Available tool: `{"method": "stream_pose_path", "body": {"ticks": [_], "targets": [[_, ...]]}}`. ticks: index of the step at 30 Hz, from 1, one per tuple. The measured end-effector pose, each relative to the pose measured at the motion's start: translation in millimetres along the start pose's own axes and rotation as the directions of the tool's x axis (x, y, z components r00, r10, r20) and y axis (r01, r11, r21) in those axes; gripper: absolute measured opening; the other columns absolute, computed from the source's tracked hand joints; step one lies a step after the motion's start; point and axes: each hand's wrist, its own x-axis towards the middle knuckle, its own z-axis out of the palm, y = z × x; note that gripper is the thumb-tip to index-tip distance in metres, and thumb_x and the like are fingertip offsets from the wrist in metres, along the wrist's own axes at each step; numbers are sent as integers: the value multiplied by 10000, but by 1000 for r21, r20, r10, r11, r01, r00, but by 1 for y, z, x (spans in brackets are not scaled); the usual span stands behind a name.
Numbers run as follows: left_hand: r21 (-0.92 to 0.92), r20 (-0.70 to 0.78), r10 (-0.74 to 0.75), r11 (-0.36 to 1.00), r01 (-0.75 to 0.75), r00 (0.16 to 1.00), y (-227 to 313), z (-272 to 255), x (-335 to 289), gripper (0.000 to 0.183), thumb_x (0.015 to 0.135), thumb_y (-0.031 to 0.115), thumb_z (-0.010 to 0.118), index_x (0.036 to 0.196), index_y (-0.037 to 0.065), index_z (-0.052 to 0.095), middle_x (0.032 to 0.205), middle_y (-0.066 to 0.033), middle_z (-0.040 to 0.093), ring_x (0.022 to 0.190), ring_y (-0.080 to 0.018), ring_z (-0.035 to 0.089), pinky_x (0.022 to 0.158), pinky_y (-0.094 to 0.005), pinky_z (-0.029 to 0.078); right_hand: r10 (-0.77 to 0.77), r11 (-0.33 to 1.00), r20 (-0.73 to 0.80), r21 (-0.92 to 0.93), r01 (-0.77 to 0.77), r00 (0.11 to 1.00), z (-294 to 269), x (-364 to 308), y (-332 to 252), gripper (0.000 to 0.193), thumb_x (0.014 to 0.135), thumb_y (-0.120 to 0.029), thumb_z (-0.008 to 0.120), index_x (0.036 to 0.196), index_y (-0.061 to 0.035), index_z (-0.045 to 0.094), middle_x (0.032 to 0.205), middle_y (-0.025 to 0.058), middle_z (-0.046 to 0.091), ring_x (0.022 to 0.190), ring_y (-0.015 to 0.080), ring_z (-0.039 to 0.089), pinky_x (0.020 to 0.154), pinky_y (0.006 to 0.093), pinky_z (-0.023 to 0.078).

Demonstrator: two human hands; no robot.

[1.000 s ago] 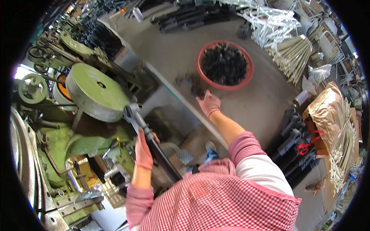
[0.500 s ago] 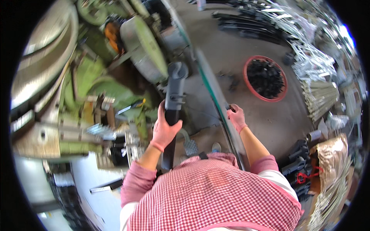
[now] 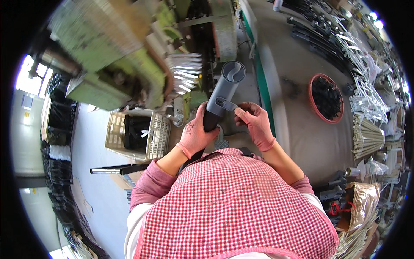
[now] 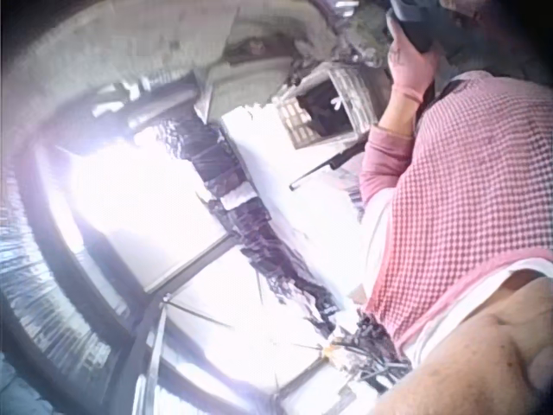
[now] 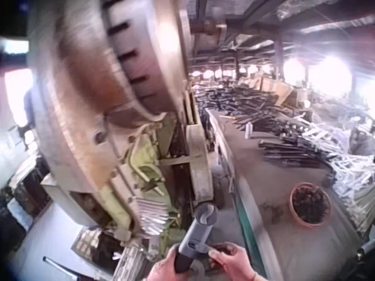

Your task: The person assembles small black plastic components by hand, inserting metal springs into the parts and placing them into a red basket. They then pick up larger gray plastic handles, attach them to a machine, and repeatedly press a lever to process the handles before placing them on the table.

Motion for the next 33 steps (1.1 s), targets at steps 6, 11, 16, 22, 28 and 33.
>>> {"method": "stream_pose_path", "body": {"ticks": [6, 11, 16, 22, 28, 33], "targets": [[28, -34, -86, 996, 87, 996, -46, -24, -30, 935, 759, 250, 770, 1474, -16, 229, 1038, -293, 651, 973, -442, 658, 837, -451, 524, 301, 871, 193, 342, -351, 934, 60, 25, 34, 185, 865, -140, 780, 823, -101, 604, 788, -6, 635, 714, 108, 625, 601, 229, 513], [43, -140, -216, 974, 224, 966, -65, -57, -52, 920, 762, 228, 776, 1467, -20, 239, 1053, -308, 645, 999, -449, 654, 842, -462, 522, 342, 853, 319, 289, -435, 884, 107, 46, 59, 170, 886, -129, 757, 858, -116, 589, 855, -19, 641, 792, 112, 630, 752, 280, 546], [102, -311, -170, 972, 210, 935, -75, -83, -69, 899, 790, 228, 741, 1470, -46, 221, 1061, -316, 643, 942, -448, 669, 792, -470, 537, 243, 862, 426, 318, -396, 871, 146, 74, 77, 118, 900, -35, 688, 1002, -59, 634, 1019, 28, 680, 977, 174, 661, 888, 366, 548], [251, -260, -20, 964, 88, 966, -86, -98, -68, 884, 807, 242, 704, 1448, -106, 204, 932, -306, 653, 835, -447, 669, 716, -478, 540, 121, 850, 471, 405, -336, 874, 153, 80, 108, 266, 889, -4, 684, 1143, -40, 616, 1133, 59, 665, 1038, 200, 648, 887, 391, 547], [440, -158, -14, 894, 83, 987, -83, -109, -68, 898, 834, 295, 691, 1448, -121, 185, 1035, -306, 645, 858, -426, 679, 740, -459, 550, 201, 746, 477, 492, -449, 856, 150, 83, 124, 351, 882, 25, 655, 1203, -102, 592, 1172, 29, 659, 1059, 179, 641, 963, 466, 488], [362, -103, 4, 932, 34, 995, -89, -117, -63, 879, 807, 285, 730, 1369, -165, 226, 904, -314, 646, 787, -453, 669, 674, -455, 546, 206, 802, 449, 432, -413, 869, 157, 68, 104, 302, 902, -38, 675, 1186, -111, 602, 1181, 17, 655, 1051, 156, 640, 924, 424, 492]]}}
